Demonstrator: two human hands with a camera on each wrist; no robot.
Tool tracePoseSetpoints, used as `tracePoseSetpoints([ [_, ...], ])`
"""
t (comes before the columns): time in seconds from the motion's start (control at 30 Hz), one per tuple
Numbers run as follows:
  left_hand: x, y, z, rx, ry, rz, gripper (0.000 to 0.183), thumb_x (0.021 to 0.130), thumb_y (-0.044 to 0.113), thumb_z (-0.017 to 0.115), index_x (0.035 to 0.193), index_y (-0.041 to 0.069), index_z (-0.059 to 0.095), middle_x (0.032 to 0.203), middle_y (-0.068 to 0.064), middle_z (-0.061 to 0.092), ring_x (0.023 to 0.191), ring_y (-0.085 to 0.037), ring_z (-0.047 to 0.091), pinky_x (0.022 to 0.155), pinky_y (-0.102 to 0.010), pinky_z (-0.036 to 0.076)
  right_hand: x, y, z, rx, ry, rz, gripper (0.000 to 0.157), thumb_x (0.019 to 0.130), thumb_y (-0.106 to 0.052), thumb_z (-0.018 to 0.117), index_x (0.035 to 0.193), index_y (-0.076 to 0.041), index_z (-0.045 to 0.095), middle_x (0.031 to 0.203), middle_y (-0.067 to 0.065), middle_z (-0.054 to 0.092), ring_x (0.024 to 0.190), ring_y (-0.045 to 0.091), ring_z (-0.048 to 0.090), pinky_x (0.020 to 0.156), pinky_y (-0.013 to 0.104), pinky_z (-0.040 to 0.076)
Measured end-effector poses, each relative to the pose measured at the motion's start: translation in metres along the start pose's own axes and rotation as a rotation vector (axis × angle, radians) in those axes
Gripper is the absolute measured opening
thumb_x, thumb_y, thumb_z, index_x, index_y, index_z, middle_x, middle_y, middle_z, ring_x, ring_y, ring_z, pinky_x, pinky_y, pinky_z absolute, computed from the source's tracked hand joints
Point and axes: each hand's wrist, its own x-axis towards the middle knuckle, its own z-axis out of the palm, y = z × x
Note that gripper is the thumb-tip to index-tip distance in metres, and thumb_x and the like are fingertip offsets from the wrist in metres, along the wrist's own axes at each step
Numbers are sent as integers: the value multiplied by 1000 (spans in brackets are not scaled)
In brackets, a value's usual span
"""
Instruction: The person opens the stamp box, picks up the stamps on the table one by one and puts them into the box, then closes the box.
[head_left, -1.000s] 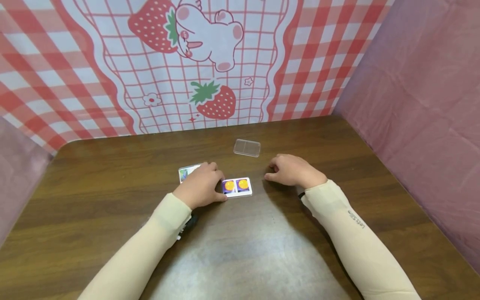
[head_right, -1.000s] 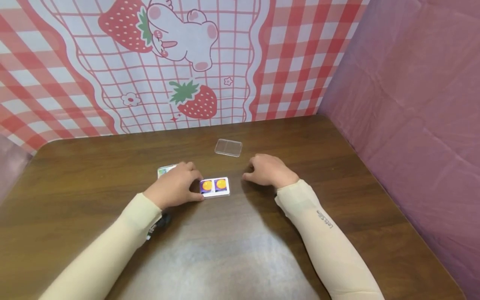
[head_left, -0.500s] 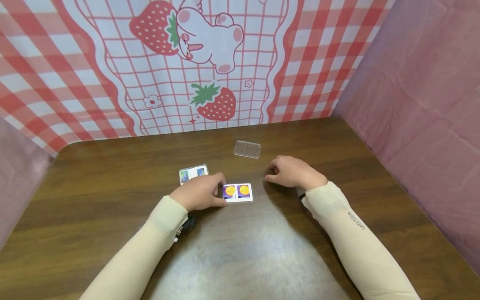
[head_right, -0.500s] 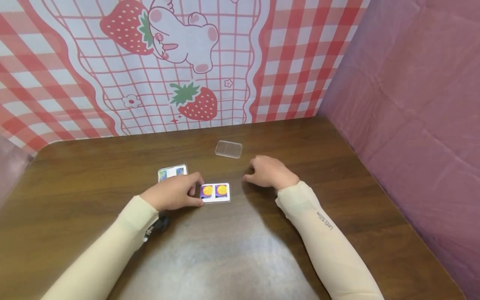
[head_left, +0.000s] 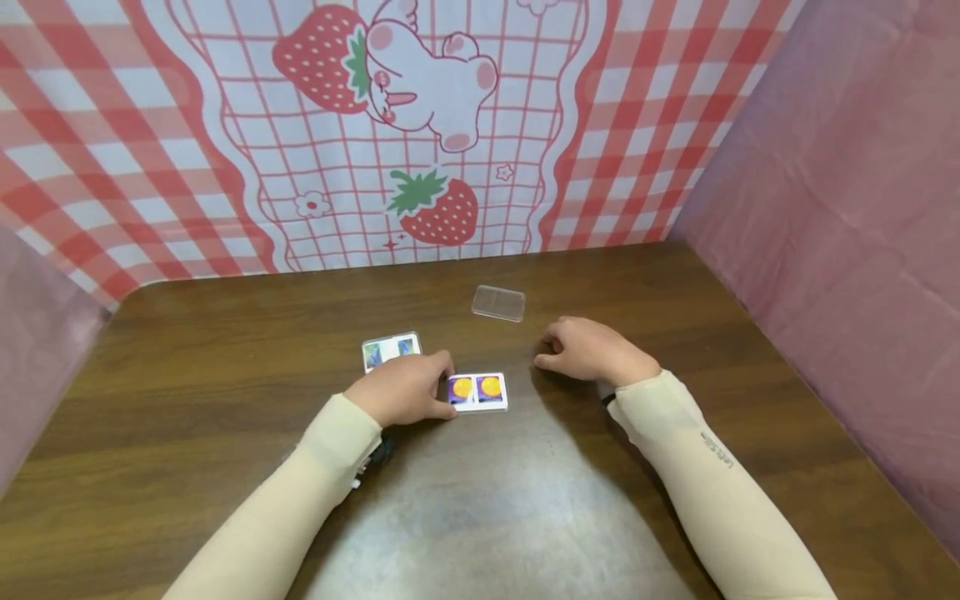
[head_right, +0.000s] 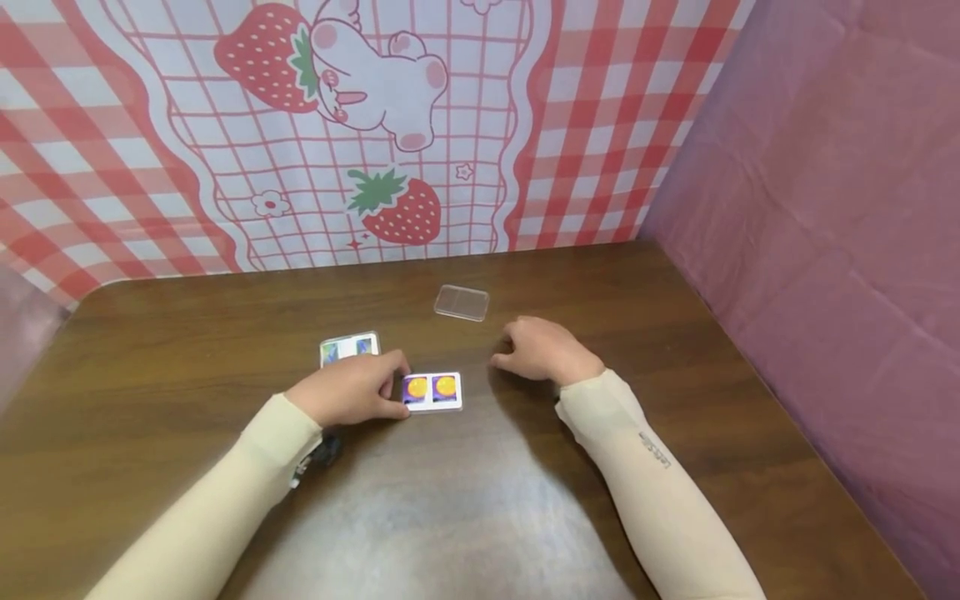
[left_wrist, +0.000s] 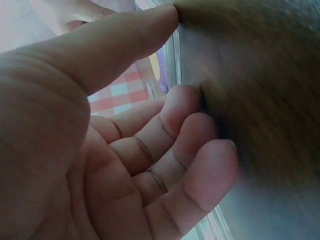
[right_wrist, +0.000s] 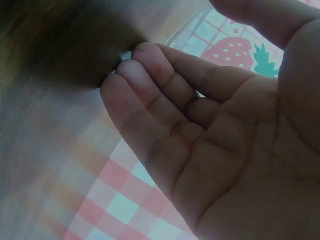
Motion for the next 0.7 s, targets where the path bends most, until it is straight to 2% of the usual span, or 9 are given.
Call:
tracePoseSetpoints([
  [0.33,4,2,-3,17,-9,1,46,88,38,83,116,9,60,77,0,59,68,-16,55,67,-33,47,-1,6,-6,8,-12,-1,39,97,-36,70,122,-6,70,109,8,65,97,23,59,90,47,50],
  [0.6,2,-2,-1,-8,-23,-19,45,88,39,83,115,11,59,76,0,59,68,-15,56,67,-33,47,14,11,-8,-16,122,-38,25,95,-27,73,110,-7,70,103,7,66,92,23,61,85,46,52],
  [0.7,1,-1,-1,-2,-23,-23,46,88,40,83,116,11,60,76,0,60,68,-15,56,67,-33,47,21,9,-13,-5,168,-31,25,95,-26,74,111,-7,70,106,8,66,94,24,60,85,47,52],
])
